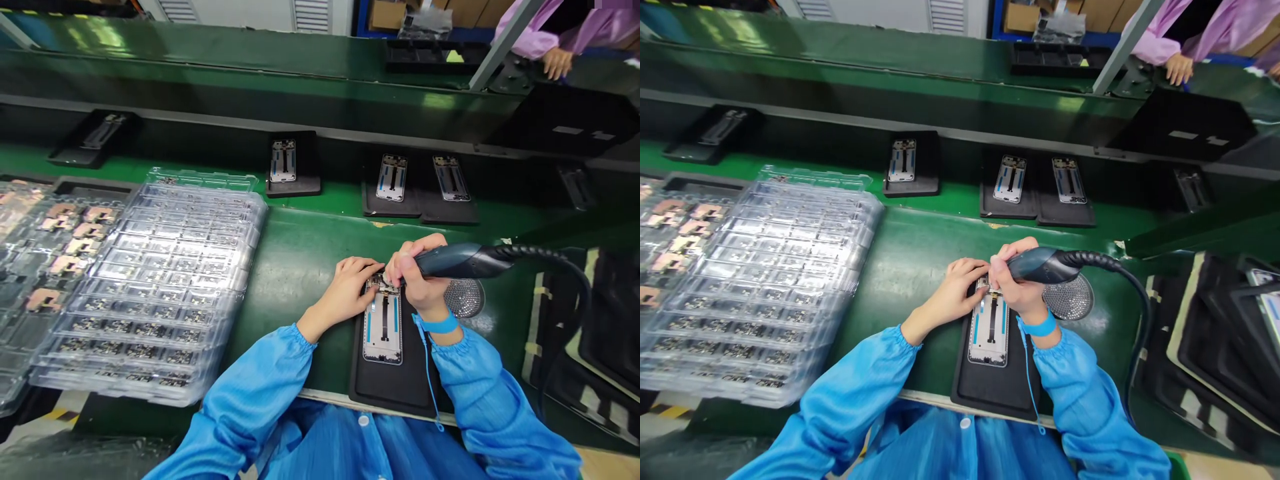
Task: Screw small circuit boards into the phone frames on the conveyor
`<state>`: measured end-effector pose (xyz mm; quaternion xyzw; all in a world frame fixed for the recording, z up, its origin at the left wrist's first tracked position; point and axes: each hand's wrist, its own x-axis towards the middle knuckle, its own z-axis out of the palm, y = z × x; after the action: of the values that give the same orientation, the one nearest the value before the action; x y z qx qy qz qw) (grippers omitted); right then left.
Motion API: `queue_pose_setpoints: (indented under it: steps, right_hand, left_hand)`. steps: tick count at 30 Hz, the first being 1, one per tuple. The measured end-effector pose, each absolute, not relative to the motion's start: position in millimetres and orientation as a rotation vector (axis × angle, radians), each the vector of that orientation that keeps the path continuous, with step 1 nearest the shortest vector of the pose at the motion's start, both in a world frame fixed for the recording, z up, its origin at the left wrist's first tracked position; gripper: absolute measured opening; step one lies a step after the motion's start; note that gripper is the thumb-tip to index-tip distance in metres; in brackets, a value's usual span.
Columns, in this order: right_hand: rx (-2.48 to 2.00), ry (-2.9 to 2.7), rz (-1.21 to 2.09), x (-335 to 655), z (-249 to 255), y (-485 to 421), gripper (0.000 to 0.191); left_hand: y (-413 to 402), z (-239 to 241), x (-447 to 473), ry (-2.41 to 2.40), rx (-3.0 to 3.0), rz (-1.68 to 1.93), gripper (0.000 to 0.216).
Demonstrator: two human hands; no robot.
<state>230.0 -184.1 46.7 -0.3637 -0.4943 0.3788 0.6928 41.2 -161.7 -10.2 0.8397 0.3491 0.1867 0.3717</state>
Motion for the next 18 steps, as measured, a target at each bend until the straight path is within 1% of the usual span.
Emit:
queue_pose_setpoints:
  steps: [4,6,9,12,18]
  right_hand:
    - [-0.807,-1.157,0.913,227,42,-178,0.046]
    - [-0.793,-1.136,0.92,226,41,-173,0.046]
    - [-0.808,-1.062,0.897,229,43,-170,0.05]
    - [-0.825,-1.036,0.852,235,52,-176,0.054]
    - [-0.735,-1.009,0.768,238,74,-199,0.044]
  left_hand:
    - [-165,-11,42,0.922,2.157,0.481,0.05]
    - [-165,-12,42,0.932,2.145,0.497,0.05]
    - [-164,-12,40,0.934,2.114,0.529,0.051]
    - [-163,-11,38,0.923,2.101,0.552,0.046]
    - [-163,-14,40,0.836,2.112,0.609,0.028]
